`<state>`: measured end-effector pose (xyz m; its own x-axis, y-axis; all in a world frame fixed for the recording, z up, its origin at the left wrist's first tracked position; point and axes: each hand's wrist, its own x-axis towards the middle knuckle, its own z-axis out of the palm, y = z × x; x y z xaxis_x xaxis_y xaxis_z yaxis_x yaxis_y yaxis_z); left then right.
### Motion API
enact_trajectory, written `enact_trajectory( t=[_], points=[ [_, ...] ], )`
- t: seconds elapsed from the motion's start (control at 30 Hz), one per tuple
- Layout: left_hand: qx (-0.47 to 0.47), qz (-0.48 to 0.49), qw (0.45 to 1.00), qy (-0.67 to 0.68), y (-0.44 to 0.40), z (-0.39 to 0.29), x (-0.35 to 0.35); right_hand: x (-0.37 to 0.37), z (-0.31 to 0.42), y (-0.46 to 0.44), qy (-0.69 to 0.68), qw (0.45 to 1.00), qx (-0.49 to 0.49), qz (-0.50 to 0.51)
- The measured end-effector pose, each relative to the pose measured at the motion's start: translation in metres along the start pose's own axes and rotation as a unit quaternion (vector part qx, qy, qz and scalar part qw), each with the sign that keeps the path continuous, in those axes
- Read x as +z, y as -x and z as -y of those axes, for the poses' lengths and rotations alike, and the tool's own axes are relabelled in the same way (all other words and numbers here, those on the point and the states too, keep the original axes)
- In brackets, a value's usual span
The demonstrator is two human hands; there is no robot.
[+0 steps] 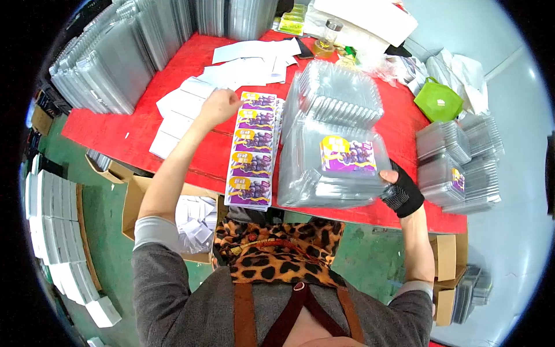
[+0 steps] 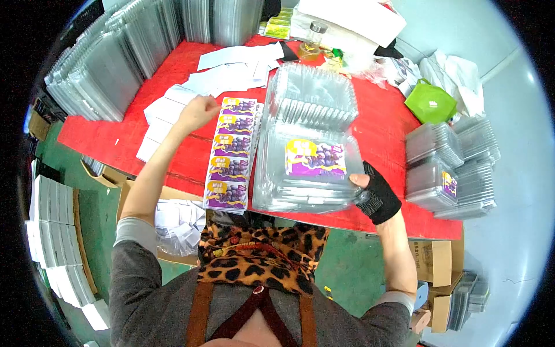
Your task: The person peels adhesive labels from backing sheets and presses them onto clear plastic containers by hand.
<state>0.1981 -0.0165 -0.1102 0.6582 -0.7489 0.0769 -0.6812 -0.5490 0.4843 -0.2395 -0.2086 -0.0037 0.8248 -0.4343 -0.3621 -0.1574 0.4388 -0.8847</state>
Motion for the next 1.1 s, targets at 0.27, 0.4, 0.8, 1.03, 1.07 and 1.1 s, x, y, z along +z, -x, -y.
enact_trajectory(
  t=[0.27,0.4,0.8,1.03,1.07,1.1],
  points=[
    [-0.127,-0.062,0.985,-0.095,0.011,-0.012,0.053,0.008,-0.019,0.009,0.134,0.964,-0.225,-0.040],
    [-0.166,-0.046,0.985,0.013,0.006,0.004,0.050,-0.029,-0.035,0.011,0.039,0.960,-0.269,-0.062],
    [-0.066,-0.179,0.972,0.137,0.032,0.029,0.041,-0.286,-0.125,0.034,-0.199,0.931,-0.207,-0.226],
    [-0.064,-0.107,0.844,0.522,0.060,-0.031,-0.013,-0.359,-0.164,0.016,0.388,0.800,-0.099,-0.446],
    [-0.073,-0.090,0.808,0.578,0.072,-0.050,-0.033,-0.240,-0.108,0.034,0.484,0.736,-0.051,-0.471],
    [-0.052,-0.076,0.780,0.619,0.085,-0.069,-0.049,-0.234,-0.102,0.030,0.550,0.674,-0.125,-0.476]
  ],
)
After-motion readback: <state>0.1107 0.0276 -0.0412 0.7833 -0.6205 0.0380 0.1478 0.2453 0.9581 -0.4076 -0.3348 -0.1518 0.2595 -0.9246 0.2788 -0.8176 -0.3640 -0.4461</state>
